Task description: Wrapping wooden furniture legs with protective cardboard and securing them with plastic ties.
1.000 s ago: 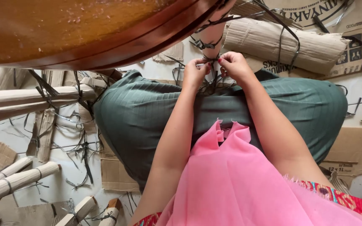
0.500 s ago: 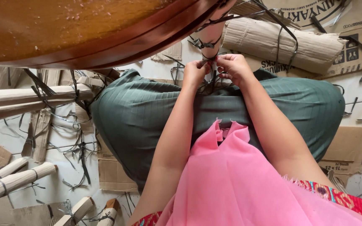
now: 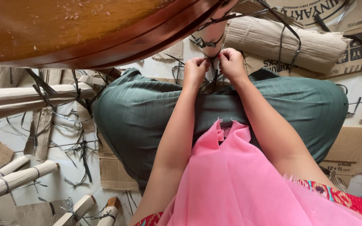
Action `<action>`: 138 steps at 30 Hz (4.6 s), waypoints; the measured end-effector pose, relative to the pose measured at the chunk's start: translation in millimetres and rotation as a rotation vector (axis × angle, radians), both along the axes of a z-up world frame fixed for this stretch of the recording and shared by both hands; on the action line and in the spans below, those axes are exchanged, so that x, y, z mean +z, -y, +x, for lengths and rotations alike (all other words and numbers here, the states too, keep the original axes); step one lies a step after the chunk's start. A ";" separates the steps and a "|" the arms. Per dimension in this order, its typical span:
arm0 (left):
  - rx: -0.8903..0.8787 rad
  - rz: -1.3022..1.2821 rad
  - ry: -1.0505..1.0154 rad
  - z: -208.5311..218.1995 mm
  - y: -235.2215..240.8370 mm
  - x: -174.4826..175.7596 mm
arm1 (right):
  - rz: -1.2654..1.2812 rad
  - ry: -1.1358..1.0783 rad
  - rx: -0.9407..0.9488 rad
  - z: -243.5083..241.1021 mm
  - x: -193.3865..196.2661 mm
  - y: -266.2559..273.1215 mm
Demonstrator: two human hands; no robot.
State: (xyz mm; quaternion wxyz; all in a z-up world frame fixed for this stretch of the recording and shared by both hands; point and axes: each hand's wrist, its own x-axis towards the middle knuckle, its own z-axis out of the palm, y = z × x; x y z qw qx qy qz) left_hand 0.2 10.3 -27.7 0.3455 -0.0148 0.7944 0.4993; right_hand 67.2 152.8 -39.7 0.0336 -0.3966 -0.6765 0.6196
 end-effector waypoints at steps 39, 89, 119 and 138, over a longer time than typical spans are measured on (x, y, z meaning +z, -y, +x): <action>-0.137 -0.296 -0.252 19.2 29.2 83.4 | 0.571 0.504 0.619 30.9 94.1 -5.1; 0.195 0.156 -1.083 42.9 123.2 258.0 | 0.570 -0.434 0.433 -8.9 206.4 23.3; 0.420 0.176 -1.367 1.0 127.9 328.4 | 0.544 -0.590 0.065 5.3 140.8 68.0; 0.619 0.225 -1.209 -34.7 155.6 322.3 | 0.541 -0.653 0.091 -34.0 120.5 122.4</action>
